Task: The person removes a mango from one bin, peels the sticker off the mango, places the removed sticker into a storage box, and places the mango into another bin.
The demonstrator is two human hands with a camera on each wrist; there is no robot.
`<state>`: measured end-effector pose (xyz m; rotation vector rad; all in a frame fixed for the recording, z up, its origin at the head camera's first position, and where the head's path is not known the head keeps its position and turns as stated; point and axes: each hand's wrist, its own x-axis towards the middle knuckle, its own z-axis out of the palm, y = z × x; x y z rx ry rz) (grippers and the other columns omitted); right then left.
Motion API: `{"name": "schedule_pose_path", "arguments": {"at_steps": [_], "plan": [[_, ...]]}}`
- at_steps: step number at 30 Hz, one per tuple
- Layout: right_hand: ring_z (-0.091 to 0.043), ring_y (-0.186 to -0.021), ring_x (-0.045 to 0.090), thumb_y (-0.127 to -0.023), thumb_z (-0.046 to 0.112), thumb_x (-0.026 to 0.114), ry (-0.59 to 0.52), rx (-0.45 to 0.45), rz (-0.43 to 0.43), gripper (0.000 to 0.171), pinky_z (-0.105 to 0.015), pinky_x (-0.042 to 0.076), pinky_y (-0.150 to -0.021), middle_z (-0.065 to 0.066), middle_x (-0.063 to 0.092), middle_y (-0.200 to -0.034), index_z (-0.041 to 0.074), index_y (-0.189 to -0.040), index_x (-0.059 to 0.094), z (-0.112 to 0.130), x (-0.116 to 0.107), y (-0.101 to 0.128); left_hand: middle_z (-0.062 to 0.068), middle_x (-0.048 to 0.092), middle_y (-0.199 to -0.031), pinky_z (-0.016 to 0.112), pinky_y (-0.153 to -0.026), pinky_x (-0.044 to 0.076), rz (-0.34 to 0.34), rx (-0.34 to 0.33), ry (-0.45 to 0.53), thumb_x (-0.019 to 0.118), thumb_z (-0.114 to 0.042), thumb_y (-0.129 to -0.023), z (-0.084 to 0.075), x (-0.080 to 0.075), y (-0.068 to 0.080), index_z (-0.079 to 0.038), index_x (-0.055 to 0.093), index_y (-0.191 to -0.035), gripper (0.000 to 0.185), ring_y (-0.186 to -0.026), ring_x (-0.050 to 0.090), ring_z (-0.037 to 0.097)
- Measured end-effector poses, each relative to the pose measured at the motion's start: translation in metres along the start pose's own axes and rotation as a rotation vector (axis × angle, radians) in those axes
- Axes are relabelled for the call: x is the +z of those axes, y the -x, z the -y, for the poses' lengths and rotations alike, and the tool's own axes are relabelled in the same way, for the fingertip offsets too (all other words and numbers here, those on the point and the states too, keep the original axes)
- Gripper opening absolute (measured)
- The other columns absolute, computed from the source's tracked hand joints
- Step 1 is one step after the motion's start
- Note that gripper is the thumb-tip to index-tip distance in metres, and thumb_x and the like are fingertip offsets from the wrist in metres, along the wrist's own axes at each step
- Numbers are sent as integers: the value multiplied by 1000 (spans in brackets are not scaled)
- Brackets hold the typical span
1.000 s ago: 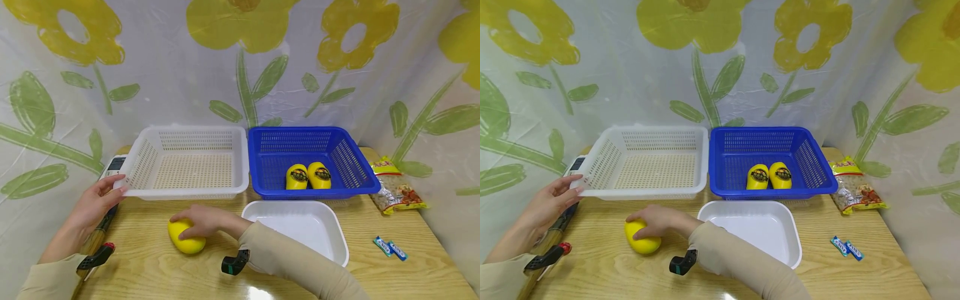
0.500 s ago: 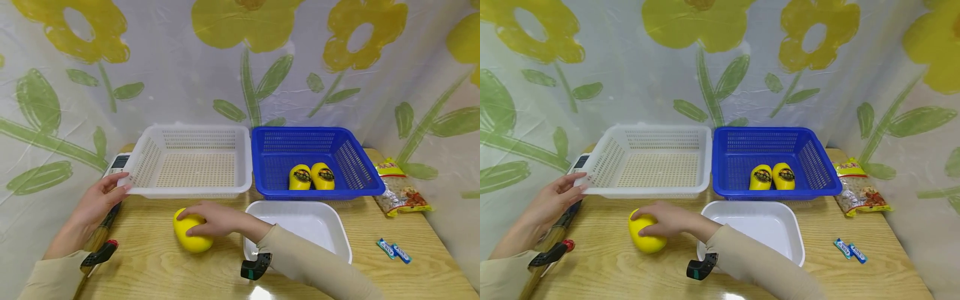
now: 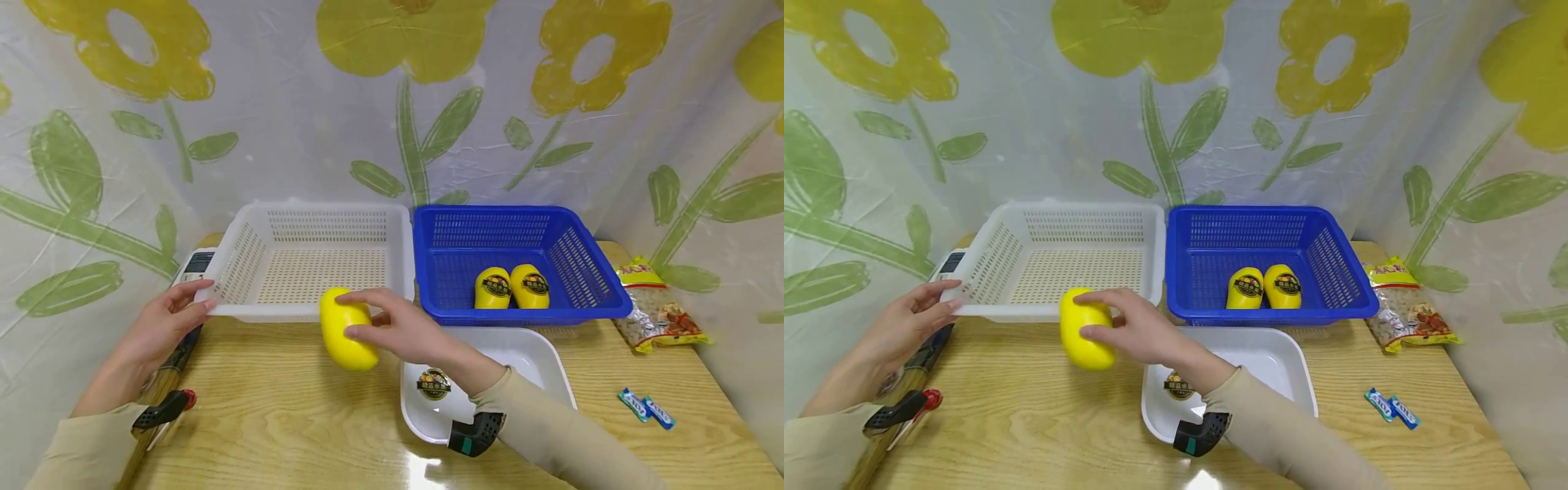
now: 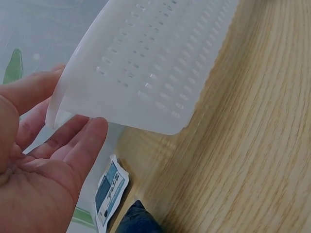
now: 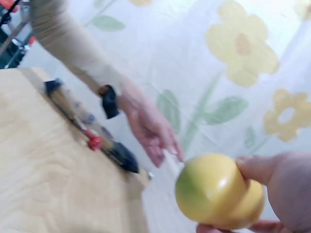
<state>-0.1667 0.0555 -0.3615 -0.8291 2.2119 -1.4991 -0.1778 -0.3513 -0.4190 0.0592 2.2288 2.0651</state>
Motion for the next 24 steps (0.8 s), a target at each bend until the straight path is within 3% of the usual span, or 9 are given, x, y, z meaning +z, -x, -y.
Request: {"name": "schedule_pose_path", "arguments": {"at_steps": [4,9,12,17,21,24], "plan": [[-26,-103,65,-97,21,63,-63,45,-71,42,-32,57,-76,-3,42,-146,20,-139,53,2,-17,-8,-2,48,-129,15,-84,51,-2,-2,20,60,-11,-98,0,1,1,-8,46,-135,41,-102,57,-3],[-23,-104,65,-99,23,60,-57,61,-130,39,-34,57,-77,-2,44,-143,22,-137,54,-3,-34,-29,6,42,-136,14,-85,50,-6,-5,18,60,-12,-98,1,2,1,-8,44,-137,43,-104,55,-5],[-23,-105,65,-99,27,60,-37,81,-156,40,-35,57,-79,0,45,-144,24,-138,55,-10,-42,-47,6,40,-137,14,-85,50,-11,-4,9,60,-13,-98,0,2,1,-6,42,-139,45,-105,55,-6],[-18,-91,65,-98,34,61,-9,171,-179,43,-34,57,-77,1,49,-143,29,-140,55,-18,-48,-84,3,43,-132,14,-85,50,-22,4,19,60,-12,-98,1,2,3,-5,42,-139,46,-104,56,-5],[-17,-79,60,-98,32,61,52,222,-179,44,-28,54,-67,-3,49,-144,28,-141,55,-23,-48,-112,3,43,-133,14,-85,50,-23,9,9,60,-13,-98,2,3,3,-4,41,-140,47,-104,56,-4],[-17,-80,57,-99,30,59,116,256,-157,45,-28,54,-67,-7,49,-144,25,-143,53,-29,-46,-129,7,40,-137,13,-86,49,-23,7,-7,61,-14,-98,2,3,2,-2,39,-142,50,-106,55,-4]]}}
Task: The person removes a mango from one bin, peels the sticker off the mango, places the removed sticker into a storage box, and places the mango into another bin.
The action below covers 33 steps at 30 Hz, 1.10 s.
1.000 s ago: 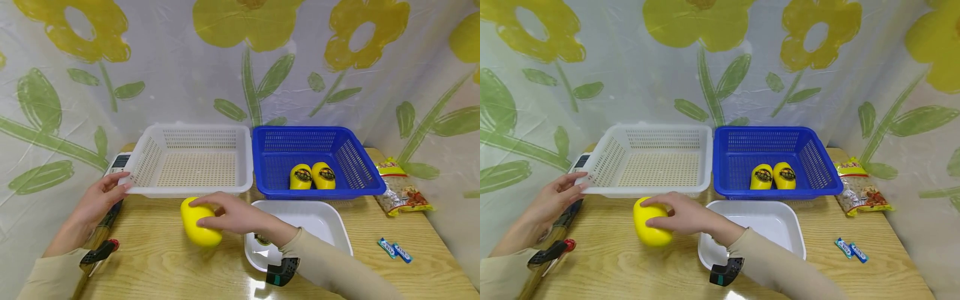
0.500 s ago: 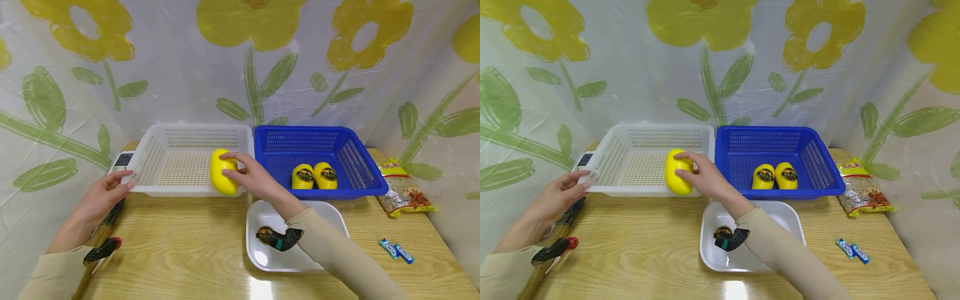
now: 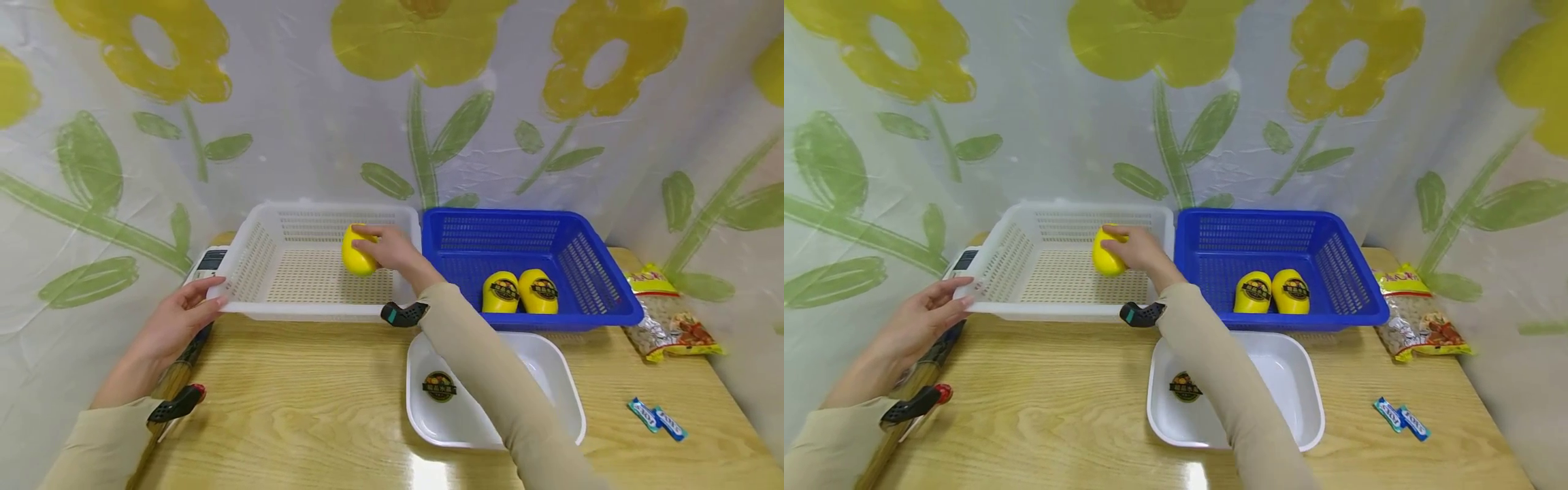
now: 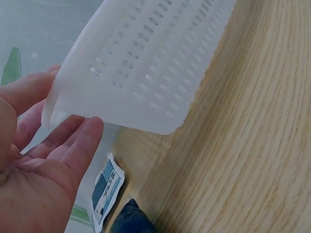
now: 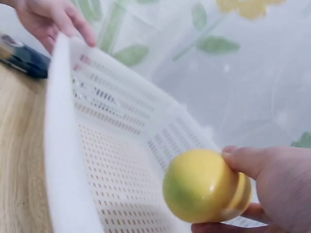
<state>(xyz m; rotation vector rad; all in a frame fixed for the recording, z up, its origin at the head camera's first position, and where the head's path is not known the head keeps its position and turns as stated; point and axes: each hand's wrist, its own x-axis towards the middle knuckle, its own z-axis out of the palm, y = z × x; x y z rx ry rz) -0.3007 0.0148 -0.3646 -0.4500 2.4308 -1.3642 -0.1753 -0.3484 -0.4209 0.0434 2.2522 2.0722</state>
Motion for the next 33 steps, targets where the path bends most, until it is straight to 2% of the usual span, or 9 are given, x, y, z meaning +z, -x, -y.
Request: {"name": "schedule_pose_path", "arguments": {"at_steps": [3,7,11,15,21,28,33], "plan": [[-18,-86,57,-100,30,58,75,48,42,46,-32,56,-74,-10,49,-143,24,-145,50,-3,6,-11,9,37,-140,13,-85,49,-4,-10,-9,61,-15,-98,0,1,-2,-2,38,-143,52,-106,55,-6],[-20,-87,57,-100,29,58,109,121,87,46,-34,57,-78,-12,52,-138,23,-145,50,-8,13,-16,8,38,-139,13,-86,49,12,-14,-3,60,-15,-98,2,3,-4,-2,37,-144,53,-107,55,-4],[-19,-86,57,-100,25,58,49,180,129,47,-32,57,-79,-12,53,-135,21,-145,49,-14,21,-16,3,45,-132,15,-87,49,12,9,23,60,-13,-98,4,5,-4,-1,38,-143,52,-105,56,-1],[-18,-91,56,-99,21,59,8,198,174,49,-31,55,-82,-11,50,-140,20,-147,47,-19,26,-16,-2,49,-126,16,-86,51,-16,25,48,61,-10,-97,5,4,-1,-2,42,-141,49,-102,57,0],[-21,-94,52,-97,18,63,17,192,133,48,-26,49,-73,-9,44,-147,23,-143,52,-24,30,-19,-2,47,-126,16,-86,50,-21,23,34,61,-11,-97,5,0,0,-3,42,-142,49,-103,56,-2],[-23,-108,54,-96,12,63,-46,184,97,49,-32,53,-87,-10,45,-146,20,-143,52,-26,31,-18,-1,52,-123,16,-85,51,-3,28,78,60,-8,-97,4,0,-1,-2,42,-140,46,-101,59,0],[-25,-112,55,-94,7,65,-89,195,76,49,-35,52,-91,-10,45,-145,18,-140,55,-28,31,-17,-2,54,-121,16,-83,51,4,34,76,60,-8,-97,4,0,-1,-3,44,-138,45,-100,59,0]]}}
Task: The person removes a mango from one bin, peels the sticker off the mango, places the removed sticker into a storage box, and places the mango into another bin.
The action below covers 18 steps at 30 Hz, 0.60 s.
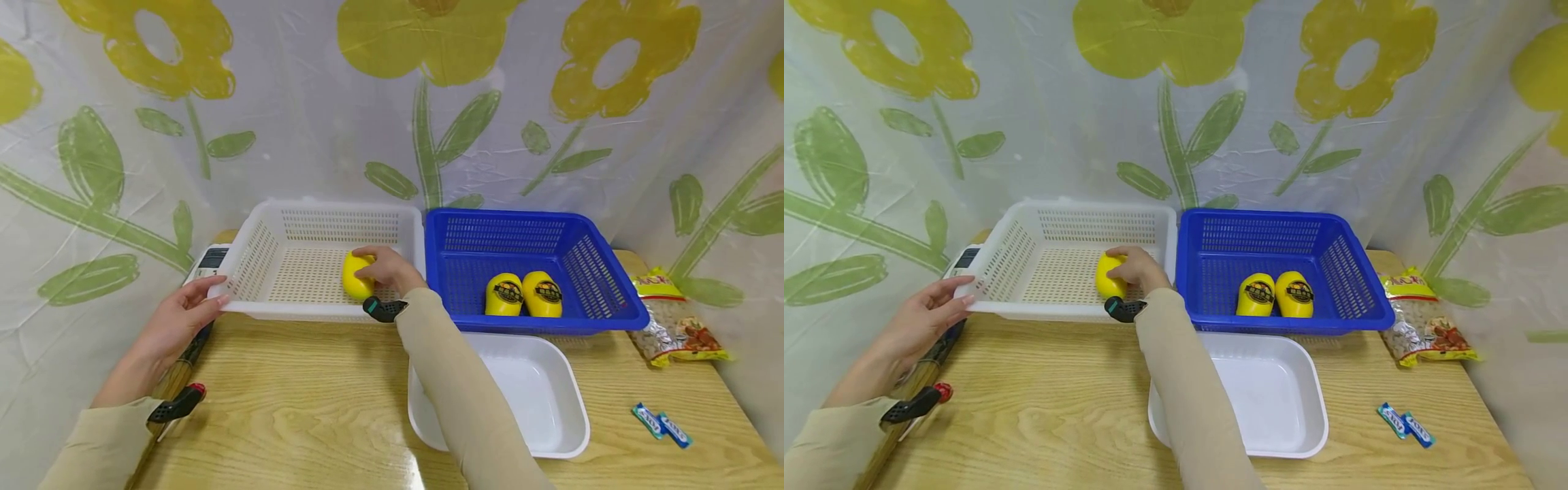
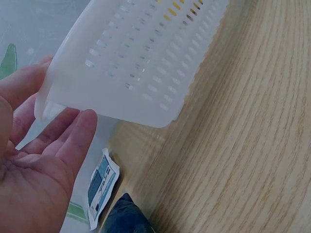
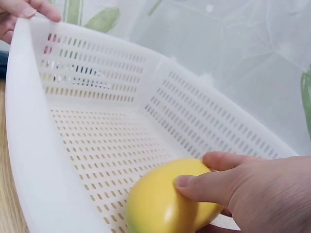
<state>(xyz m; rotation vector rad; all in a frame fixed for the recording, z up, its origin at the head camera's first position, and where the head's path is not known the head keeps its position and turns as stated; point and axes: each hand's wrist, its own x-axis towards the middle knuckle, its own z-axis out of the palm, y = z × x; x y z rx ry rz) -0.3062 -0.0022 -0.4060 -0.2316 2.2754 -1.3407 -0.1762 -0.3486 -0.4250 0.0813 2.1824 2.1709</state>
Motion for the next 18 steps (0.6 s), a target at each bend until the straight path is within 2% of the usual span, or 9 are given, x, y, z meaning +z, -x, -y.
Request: {"name": "schedule_pose_path", "arguments": {"at_steps": [9,12,13,16,18], "plan": [[-25,-117,53,-91,7,68,-13,18,-8,50,-35,51,-93,-11,43,-149,21,-138,59,2,1,-3,-3,50,-125,15,-84,51,-13,-20,-36,61,-11,-97,-3,-1,2,-2,42,-140,47,-102,58,-1],[-23,-119,50,-92,10,68,26,13,-14,48,-32,49,-94,-7,45,-148,22,-138,59,4,0,-2,4,45,-133,15,-85,50,-25,-39,-75,62,-14,-97,-5,0,3,-4,42,-141,50,-104,56,-3],[-21,-111,53,-93,12,68,39,20,-20,47,-30,50,-88,-7,47,-146,23,-137,59,5,-1,-1,7,42,-138,14,-85,50,-27,-46,-96,62,-16,-97,-5,0,3,-4,41,-142,51,-108,54,-4],[-23,-123,49,-95,18,66,74,7,-19,46,-34,45,-98,-7,43,-149,24,-139,57,13,-10,3,16,30,-151,12,-85,48,-31,-61,-140,63,-19,-97,-7,1,2,-5,39,-144,55,-115,47,-6],[-24,-129,45,-96,19,64,51,-4,-11,46,-38,42,-103,-9,39,-152,24,-140,56,21,-21,8,19,27,-152,12,-85,48,-32,-62,-166,63,-21,-97,-7,1,2,-4,39,-145,56,-116,46,-7]]}}
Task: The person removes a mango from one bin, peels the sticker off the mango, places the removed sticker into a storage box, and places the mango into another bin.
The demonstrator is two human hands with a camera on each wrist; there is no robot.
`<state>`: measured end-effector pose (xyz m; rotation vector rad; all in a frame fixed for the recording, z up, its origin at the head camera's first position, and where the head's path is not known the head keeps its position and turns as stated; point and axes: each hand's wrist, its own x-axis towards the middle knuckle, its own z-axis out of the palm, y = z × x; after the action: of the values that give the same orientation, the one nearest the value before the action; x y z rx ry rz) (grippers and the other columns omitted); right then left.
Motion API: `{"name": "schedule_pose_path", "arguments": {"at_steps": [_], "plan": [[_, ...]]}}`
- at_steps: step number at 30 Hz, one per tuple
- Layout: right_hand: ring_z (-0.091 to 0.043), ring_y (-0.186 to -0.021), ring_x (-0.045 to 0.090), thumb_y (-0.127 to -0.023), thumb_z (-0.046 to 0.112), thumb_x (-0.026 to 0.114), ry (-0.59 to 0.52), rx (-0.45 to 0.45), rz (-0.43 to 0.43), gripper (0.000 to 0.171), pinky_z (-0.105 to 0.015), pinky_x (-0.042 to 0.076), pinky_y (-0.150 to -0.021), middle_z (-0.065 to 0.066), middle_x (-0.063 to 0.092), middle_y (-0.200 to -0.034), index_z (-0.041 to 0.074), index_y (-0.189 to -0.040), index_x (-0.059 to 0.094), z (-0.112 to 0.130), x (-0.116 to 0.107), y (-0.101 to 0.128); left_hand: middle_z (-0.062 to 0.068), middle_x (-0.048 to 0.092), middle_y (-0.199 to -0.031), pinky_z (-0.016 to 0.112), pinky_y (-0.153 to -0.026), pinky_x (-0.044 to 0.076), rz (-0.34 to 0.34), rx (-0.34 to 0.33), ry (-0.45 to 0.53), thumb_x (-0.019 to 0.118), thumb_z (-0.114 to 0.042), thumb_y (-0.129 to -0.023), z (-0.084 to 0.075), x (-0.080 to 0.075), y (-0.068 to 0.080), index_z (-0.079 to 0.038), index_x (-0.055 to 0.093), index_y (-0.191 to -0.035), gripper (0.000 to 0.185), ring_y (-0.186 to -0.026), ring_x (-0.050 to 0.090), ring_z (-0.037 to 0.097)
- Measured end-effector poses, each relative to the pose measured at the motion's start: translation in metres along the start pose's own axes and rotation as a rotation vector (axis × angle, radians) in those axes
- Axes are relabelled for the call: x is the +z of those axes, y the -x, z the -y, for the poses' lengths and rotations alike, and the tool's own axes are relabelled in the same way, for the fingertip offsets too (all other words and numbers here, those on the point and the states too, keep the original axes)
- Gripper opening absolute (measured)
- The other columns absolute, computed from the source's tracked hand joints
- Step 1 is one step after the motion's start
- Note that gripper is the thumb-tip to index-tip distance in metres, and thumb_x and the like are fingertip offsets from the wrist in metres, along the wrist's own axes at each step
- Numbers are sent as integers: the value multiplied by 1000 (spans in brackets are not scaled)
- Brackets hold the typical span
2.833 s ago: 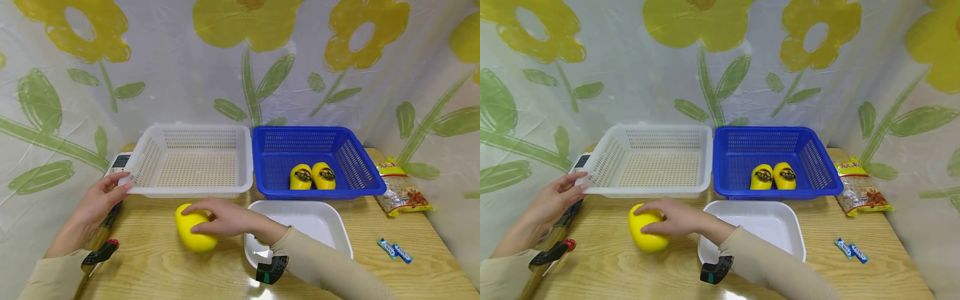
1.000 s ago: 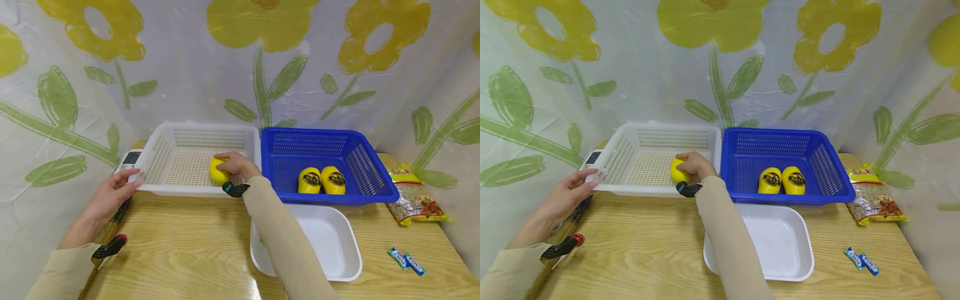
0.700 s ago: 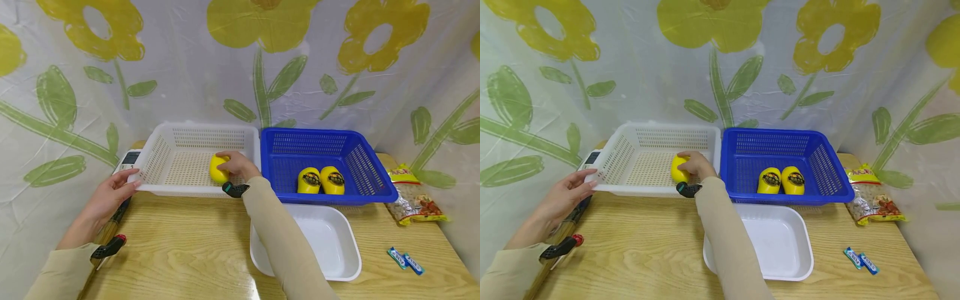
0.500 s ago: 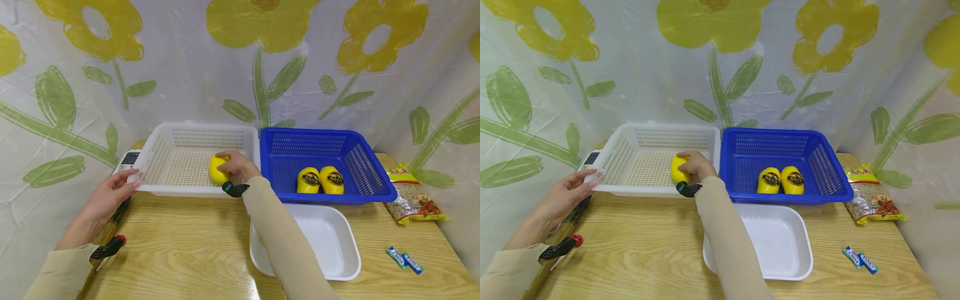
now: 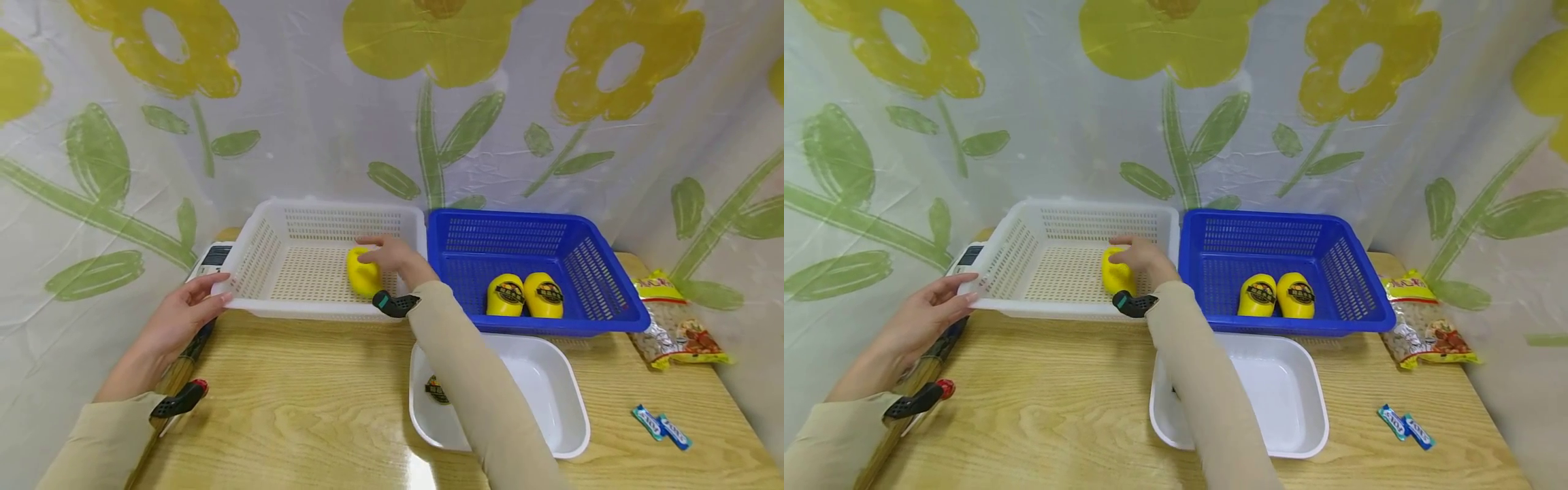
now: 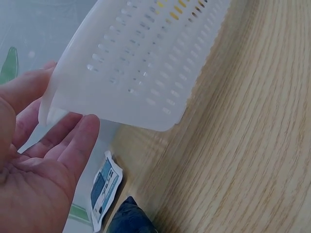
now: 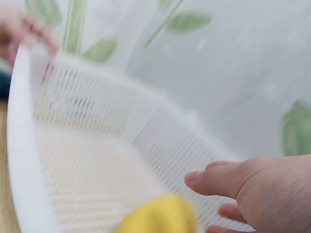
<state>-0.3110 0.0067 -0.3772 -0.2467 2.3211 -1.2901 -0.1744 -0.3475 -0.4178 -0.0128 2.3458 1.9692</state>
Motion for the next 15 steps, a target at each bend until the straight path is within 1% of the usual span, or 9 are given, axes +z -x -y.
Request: {"name": "schedule_pose_path", "arguments": {"at_steps": [1,2,5,6,8,10,13,15], "plan": [[-26,-131,43,-96,19,63,-24,-18,4,46,-41,40,-106,-10,37,-153,23,-141,55,3,-7,3,20,27,-152,11,-85,48,0,0,-11,63,-21,-97,-1,1,-1,-4,38,-145,57,-116,46,-7],[-28,-139,34,-97,19,63,-50,-46,12,46,-45,34,-111,-11,34,-155,22,-142,54,5,-16,8,18,30,-150,12,-85,48,0,2,-8,63,-21,-97,-1,1,-2,-3,38,-145,57,-113,48,-8],[-24,-134,41,-98,19,61,-104,-114,8,43,-42,40,-106,-8,39,-151,23,-140,55,10,-43,29,8,43,-137,13,-83,50,2,12,-6,63,-20,-97,0,2,-3,-1,38,-144,57,-105,54,-7],[-22,-132,44,-98,19,61,-105,-144,-1,42,-42,42,-105,-6,42,-149,23,-140,56,10,-52,37,5,45,-133,13,-83,50,3,15,2,63,-19,-97,0,2,-3,-1,39,-144,56,-103,55,-6],[-21,-126,49,-98,21,61,-92,-198,-27,41,-41,44,-103,-2,47,-145,22,-139,57,8,-68,58,-2,49,-126,13,-82,50,0,19,6,63,-18,-97,1,2,-3,-2,41,-143,54,-101,56,-4],[-23,-120,53,-98,25,62,-58,-235,-54,41,-42,44,-102,1,50,-142,22,-139,56,3,-82,82,-5,51,-121,13,-82,50,0,21,19,63,-17,-97,2,1,-3,-4,42,-141,51,-100,56,-2],[-24,-118,56,-97,33,61,-20,-258,-86,42,-44,42,-104,3,52,-140,24,-138,56,-10,-96,121,-8,52,-120,13,-82,50,-3,23,30,63,-17,-96,2,0,-1,-6,45,-139,48,-100,56,0],[-24,-118,57,-96,39,61,-14,-250,-103,43,-45,46,-98,3,53,-139,27,-137,56,-23,-102,147,-7,52,-120,14,-82,50,-1,20,41,64,-17,-96,2,-1,1,-7,45,-138,47,-99,56,0]]}}
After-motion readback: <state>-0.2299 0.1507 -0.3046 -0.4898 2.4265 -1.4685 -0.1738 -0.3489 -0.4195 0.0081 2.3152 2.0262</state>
